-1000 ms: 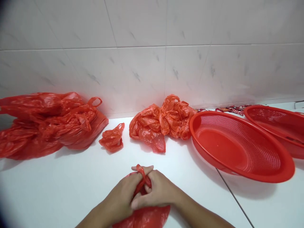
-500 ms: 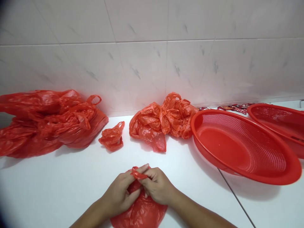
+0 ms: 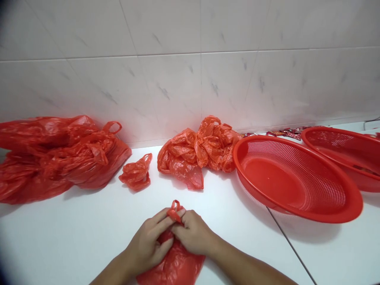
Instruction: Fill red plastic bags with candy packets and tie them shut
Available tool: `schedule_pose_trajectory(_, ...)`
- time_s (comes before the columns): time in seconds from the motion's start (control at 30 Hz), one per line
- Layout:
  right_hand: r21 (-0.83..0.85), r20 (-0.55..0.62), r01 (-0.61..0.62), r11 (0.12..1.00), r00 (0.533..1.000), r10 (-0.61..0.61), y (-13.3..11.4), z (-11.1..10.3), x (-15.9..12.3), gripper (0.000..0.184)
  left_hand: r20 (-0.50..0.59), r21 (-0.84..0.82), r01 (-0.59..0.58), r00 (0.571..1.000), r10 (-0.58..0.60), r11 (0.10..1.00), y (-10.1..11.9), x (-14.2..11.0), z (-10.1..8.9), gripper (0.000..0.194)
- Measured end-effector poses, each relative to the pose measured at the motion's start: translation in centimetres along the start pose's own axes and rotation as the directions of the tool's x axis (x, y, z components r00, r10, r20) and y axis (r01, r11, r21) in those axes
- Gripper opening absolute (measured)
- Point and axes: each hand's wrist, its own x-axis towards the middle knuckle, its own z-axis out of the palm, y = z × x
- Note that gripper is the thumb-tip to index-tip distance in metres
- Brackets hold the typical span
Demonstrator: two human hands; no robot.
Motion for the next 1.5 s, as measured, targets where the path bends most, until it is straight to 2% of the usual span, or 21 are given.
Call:
schedule_pose_trajectory(0.1, 0.231, -0.017, -0.049, 0.972, 0.998, 0.055, 1.2, -0.4, 0.4, 0.052, -0.11, -0.11, 0.043, 0.992, -0.055, 0.993, -0.1, -0.2, 0.3, 0.079)
schedule_pose_trajectory(0.17, 0.33, 0.049, -0.035, 0.943, 0.999, 0.02, 1.3, -0.8, 0.5, 0.057, -0.148, -0.294, 0.118, 0.975, -0.167, 0.949, -0.1, -0.4, 0.4, 0.087)
schedule_pose_trajectory(0.23, 0.341, 0.136, -0.008, 0.94, 0.99, -0.041, 0.8, -0.9, 0.3, 0.053, -0.082, -0.468, 0.191, 0.963, -0.257, 0.863, 0.0, -0.6, 0.3, 0.098)
schedule_pose_trajectory(0.3, 0.3, 0.184, 0.046, 0.953, 0.977, -0.105, 0.1, -0.9, 0.0, 0.046, 0.036, -0.578, 0.226, 0.967, -0.252, 0.784, 0.1, -0.6, -0.1, 0.105)
schedule_pose_trajectory(0.4, 0.229, 0.171, 0.119, 0.966, 0.972, -0.161, -0.5, -0.6, -0.3, 0.044, 0.158, -0.644, 0.267, 0.963, -0.216, 0.717, 0.4, -0.4, -0.8, 0.091)
schedule_pose_trajectory(0.47, 0.223, 0.123, 0.093, 0.97, 0.985, -0.122, -0.3, -0.6, -0.3, 0.051, 0.152, -0.647, 0.281, 0.958, -0.241, 0.709, 0.5, -0.1, -1.0, 0.07)
schedule_pose_trajectory(0.57, 0.297, 0.024, -0.04, 0.954, 0.999, 0.034, 0.4, -0.8, 0.0, 0.052, 0.063, -0.643, 0.244, 0.961, -0.268, 0.726, 0.4, 0.2, -1.0, 0.041)
schedule_pose_trajectory(0.67, 0.416, -0.007, -0.077, 0.906, 0.996, 0.088, 0.8, -1.2, 0.3, 0.048, -0.048, -0.562, 0.207, 0.958, -0.282, 0.801, 0.2, 0.4, -1.0, 0.037)
schedule_pose_trajectory(0.73, 0.467, 0.039, -0.067, 0.882, 0.998, 0.055, 0.8, -1.5, 0.3, 0.048, -0.079, -0.505, 0.208, 0.955, -0.284, 0.838, 0.1, 0.4, -1.1, 0.039)
schedule_pose_trajectory(0.9, 0.571, 0.225, -0.123, 0.811, 0.974, -0.01, 0.5, -2.4, -0.1, 0.047, -0.069, -0.521, 0.2, 0.959, -0.275, 0.829, 0.2, 0.4, -1.5, 0.024)
schedule_pose_trajectory(1.07, 0.633, 0.302, -0.192, 0.75, 0.953, -0.011, 0.6, -3.0, -0.1, 0.049, -0.104, -0.472, 0.125, 0.975, -0.196, 0.872, 0.2, 0.4, -1.6, 0.035)
schedule_pose_trajectory(1.2, 0.588, 0.25, -0.172, 0.791, 0.968, 0.024, 0.9, -3.2, -0.1, 0.043, -0.11, -0.406, 0.044, 0.989, -0.097, 0.913, 0.0, 0.2, -1.4, 0.042)
schedule_pose_trajectory(1.37, 0.36, 0.12, -0.081, 0.929, 0.992, 0.04, 0.1, -3.1, -0.4, 0.062, -0.071, -0.275, 0.019, 0.997, -0.04, 0.961, -0.1, -0.2, -1.2, 0.043)
schedule_pose_trajectory(1.43, 0.247, 0.061, -0.057, 0.967, 0.997, 0.044, -0.3, -3.1, -0.5, 0.054, -0.068, -0.251, 0.019, 0.997, -0.037, 0.968, 0.0, -0.3, -1.2, 0.04)
schedule_pose_trajectory(1.5, 0.176, 0.003, -0.056, 0.983, 0.998, 0.056, -0.6, -3.1, -0.6, 0.044, -0.097, -0.276, 0.061, 0.991, -0.091, 0.959, 0.3, -0.2, -1.3, 0.038)
